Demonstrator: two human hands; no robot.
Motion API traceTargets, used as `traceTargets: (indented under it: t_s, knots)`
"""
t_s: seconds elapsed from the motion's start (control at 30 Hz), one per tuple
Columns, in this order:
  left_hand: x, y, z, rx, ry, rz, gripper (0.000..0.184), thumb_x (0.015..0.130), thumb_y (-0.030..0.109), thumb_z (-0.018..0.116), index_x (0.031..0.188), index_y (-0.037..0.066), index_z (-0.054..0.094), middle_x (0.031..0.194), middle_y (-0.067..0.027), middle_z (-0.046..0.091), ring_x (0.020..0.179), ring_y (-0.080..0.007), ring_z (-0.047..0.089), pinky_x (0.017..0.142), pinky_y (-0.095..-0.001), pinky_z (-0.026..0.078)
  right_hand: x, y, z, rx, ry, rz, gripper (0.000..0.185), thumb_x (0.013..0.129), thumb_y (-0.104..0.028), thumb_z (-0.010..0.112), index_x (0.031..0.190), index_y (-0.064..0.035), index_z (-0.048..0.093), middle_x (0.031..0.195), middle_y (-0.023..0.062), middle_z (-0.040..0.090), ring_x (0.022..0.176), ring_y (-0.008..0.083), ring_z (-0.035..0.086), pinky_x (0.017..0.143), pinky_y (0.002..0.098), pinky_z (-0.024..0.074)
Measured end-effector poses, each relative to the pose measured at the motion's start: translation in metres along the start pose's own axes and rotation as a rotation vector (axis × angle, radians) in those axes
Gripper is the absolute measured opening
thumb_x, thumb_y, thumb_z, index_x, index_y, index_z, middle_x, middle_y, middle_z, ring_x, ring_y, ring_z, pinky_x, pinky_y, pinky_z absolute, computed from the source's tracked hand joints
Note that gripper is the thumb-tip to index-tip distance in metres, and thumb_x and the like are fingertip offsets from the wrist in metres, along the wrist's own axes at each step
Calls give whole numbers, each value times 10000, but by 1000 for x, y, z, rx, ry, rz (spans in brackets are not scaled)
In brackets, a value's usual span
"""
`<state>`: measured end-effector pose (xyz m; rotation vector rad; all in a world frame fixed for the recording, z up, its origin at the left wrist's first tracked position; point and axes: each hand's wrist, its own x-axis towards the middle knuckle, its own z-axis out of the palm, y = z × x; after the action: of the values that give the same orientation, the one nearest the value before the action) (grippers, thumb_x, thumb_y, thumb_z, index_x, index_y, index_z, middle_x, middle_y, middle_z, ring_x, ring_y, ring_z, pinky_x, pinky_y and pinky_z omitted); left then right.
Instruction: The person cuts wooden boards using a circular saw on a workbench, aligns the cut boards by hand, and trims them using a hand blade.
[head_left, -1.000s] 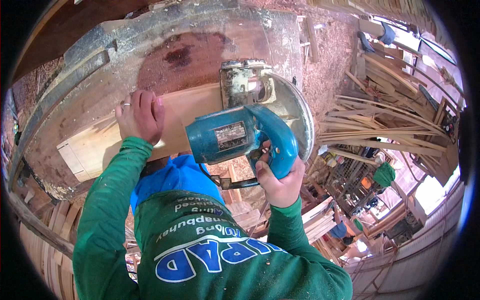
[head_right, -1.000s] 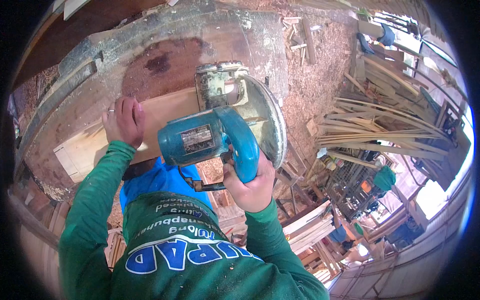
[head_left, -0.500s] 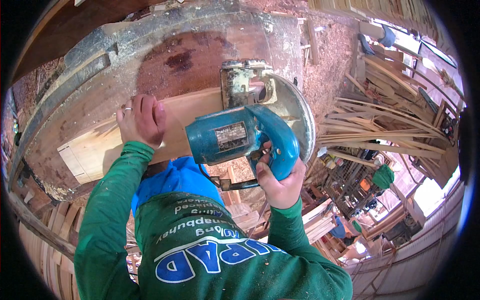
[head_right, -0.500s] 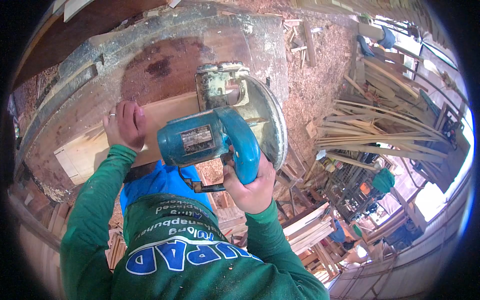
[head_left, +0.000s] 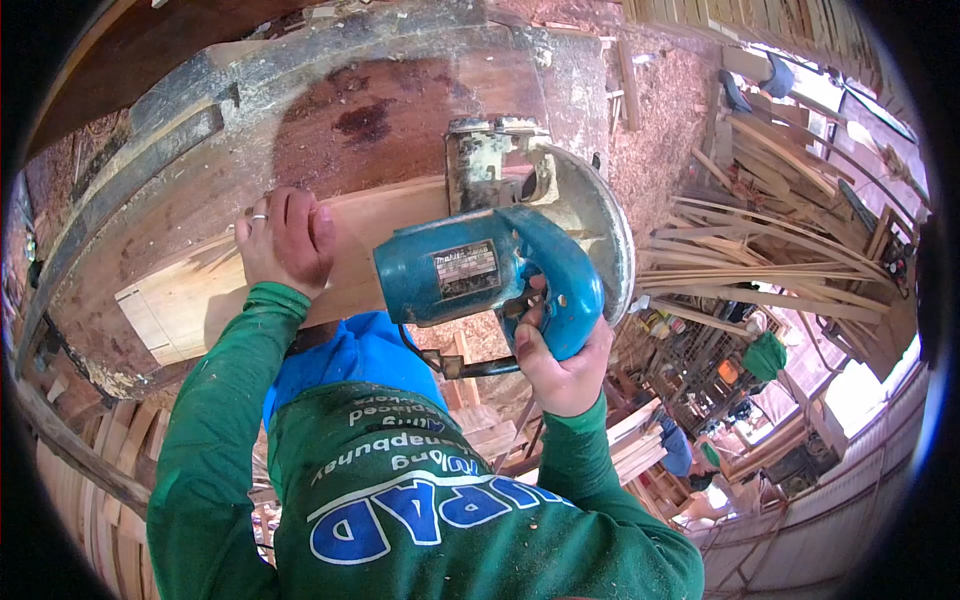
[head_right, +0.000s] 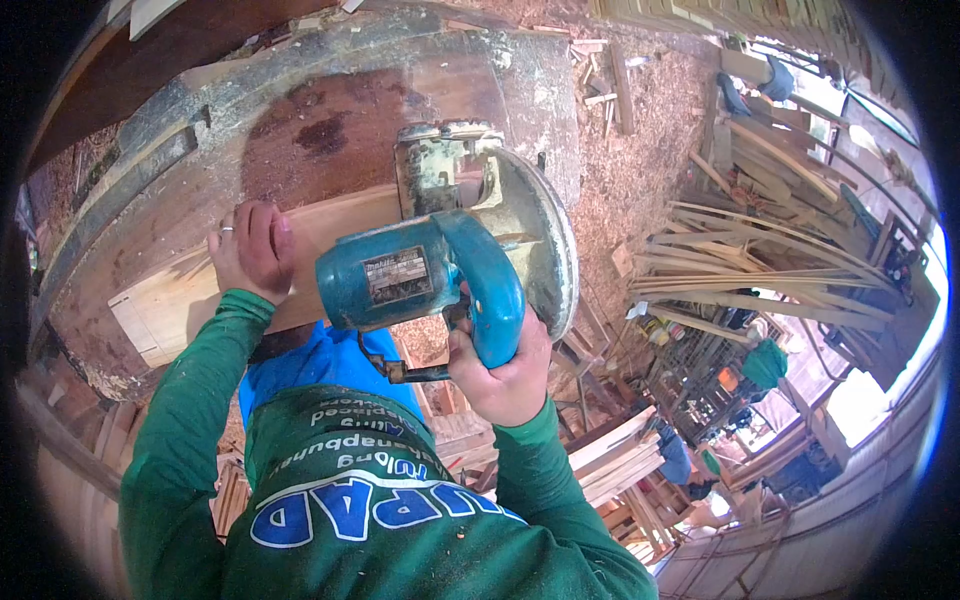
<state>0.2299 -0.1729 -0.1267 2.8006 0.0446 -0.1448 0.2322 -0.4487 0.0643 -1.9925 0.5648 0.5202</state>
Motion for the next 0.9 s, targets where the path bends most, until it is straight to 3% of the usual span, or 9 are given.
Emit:
traceTargets:
  t_s: [0.17,0.27,0.37,0.5,0.7,0.8,0.9]
  knots:
    - [1,0,0,-3,15,7,189,956,330,588,982,144,616,991,-69,610,968,-304,593,845,-473,396,5,0,0,6,-5,6,412,754,-26,712,1163,-6,673,826,42,672,750,120,615,733,294,521]
    - [1,0,0,-11,17,1,186,935,327,617,971,144,614,986,-68,609,963,-300,596,839,-469,396,8,1,0,10,-18,-39,386,777,-36,711,1148,41,632,787,4,638,666,68,584,611,221,470]
    - [1,0,0,-10,11,-1,185,938,326,615,969,143,613,984,-70,609,961,-300,600,832,-473,397,9,-2,2,13,16,-19,369,755,-46,726,1117,-7,663,810,48,675,727,138,621,717,309,526]
    - [0,-1,1,10,-4,9,190,987,314,548,1000,141,625,998,-83,613,960,-314,600,822,-487,403,15,-1,5,-45,55,-77,322,761,-67,730,1066,-5,649,795,73,688,686,165,634,697,326,534]
    - [3,-7,9,-24,28,27,202,999,316,551,1021,134,636,1021,-94,624,933,-332,615,814,-498,423,34,-9,8,-78,18,-138,273,777,-66,713,1036,-7,651,794,84,689,672,172,631,674,349,530]
    - [6,-15,16,-25,50,13,215,1021,325,534,1053,144,646,1063,-100,651,939,-343,640,824,-509,437,61,-13,18,-57,-1,-230,318,792,-77,708,1097,1,662,787,82,678,687,158,622,668,344,524]
    - [17,-25,24,-54,-51,-38,267,1010,387,534,1091,166,660,1112,-82,682,1052,-321,646,927,-533,430,72,-27,28,18,-24,-302,433,821,-102,694,1238,10,653,829,92,668,730,145,615,694,341,529]
